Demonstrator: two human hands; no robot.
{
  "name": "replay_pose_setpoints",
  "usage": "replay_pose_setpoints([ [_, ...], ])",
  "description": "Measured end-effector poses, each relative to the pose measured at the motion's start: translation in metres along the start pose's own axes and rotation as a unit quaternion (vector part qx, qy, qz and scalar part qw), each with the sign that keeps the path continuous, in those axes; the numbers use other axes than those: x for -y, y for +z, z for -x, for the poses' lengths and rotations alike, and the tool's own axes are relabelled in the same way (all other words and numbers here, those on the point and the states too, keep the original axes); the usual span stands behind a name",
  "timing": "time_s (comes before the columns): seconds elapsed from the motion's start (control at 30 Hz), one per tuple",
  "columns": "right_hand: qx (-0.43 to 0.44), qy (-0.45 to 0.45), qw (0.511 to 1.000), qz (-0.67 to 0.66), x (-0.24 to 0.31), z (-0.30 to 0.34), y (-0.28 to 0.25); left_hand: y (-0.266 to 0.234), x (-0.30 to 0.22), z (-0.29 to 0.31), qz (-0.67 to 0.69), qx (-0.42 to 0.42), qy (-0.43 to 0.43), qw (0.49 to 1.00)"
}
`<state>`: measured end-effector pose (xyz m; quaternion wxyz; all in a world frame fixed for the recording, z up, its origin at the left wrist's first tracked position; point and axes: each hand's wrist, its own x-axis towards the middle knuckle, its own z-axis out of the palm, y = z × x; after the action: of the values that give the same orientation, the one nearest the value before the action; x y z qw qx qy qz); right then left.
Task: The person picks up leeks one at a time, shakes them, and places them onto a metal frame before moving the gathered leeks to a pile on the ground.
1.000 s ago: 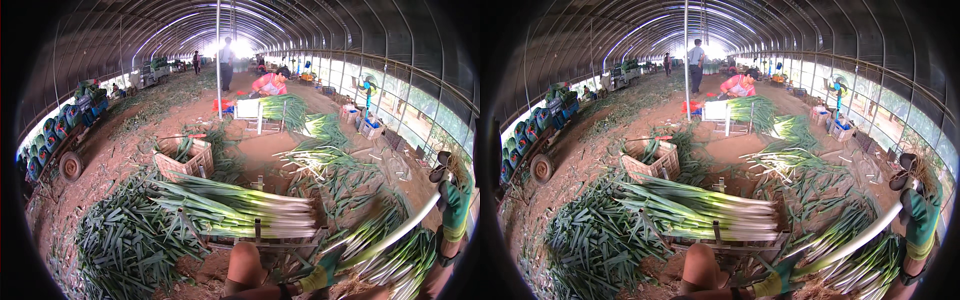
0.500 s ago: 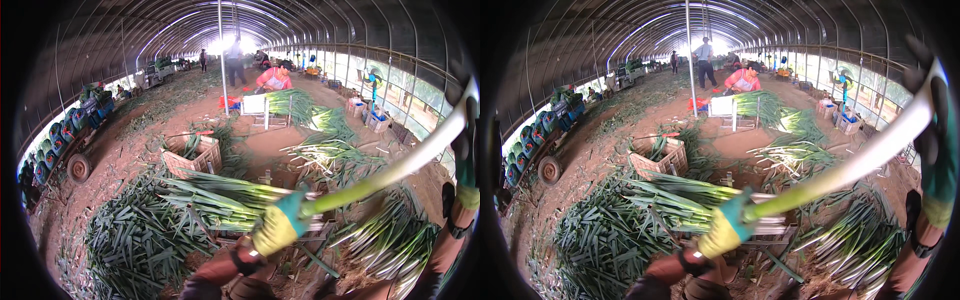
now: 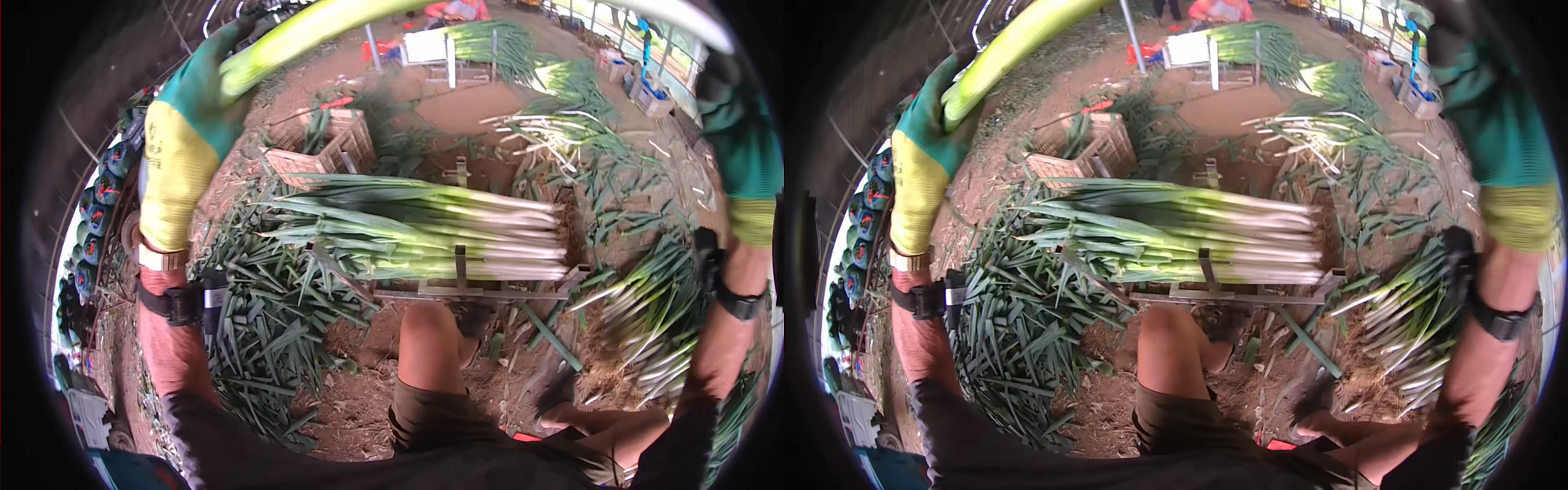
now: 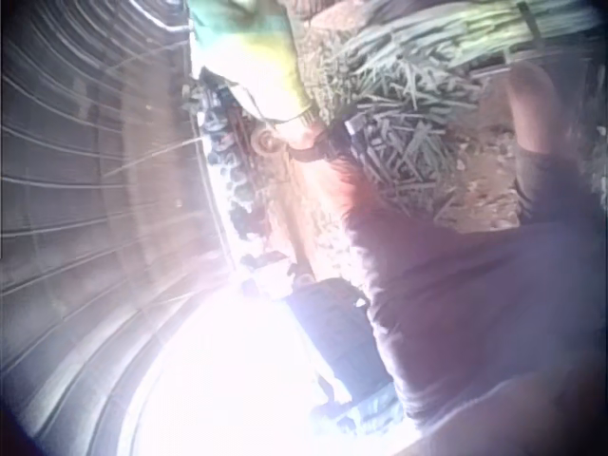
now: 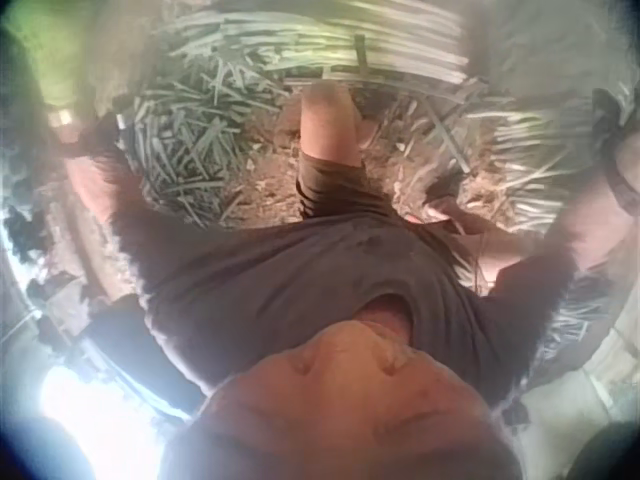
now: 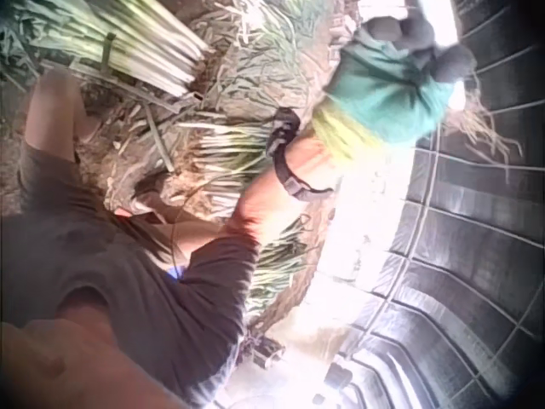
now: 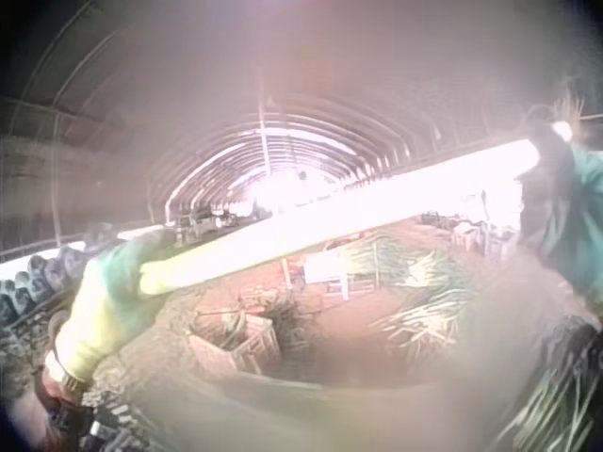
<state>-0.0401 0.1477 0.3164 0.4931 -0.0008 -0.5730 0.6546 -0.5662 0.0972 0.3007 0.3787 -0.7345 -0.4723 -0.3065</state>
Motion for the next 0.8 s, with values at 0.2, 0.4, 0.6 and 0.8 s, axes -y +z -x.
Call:
replay_pose_setpoints([
  [0.2,-0.313,-0.011,0.948,-0.065,-0.174,0.076,-0.031,0.115,-0.009,0.055,0.008,0.220,0.054,0.974],
  [0.4,-0.521,0.137,0.832,-0.134,-0.327,0.190,-0.136,0.287,-0.061,0.193,0.044,0.473,0.122,0.872],
  [0.6,-0.649,0.175,0.713,-0.200,-0.405,0.279,-0.177,0.325,-0.139,0.231,0.140,0.431,0.148,0.879],
  [0.8,-0.746,0.169,0.629,-0.142,-0.415,0.284,-0.162,0.302,-0.165,0.252,0.188,0.346,0.135,0.909],
])
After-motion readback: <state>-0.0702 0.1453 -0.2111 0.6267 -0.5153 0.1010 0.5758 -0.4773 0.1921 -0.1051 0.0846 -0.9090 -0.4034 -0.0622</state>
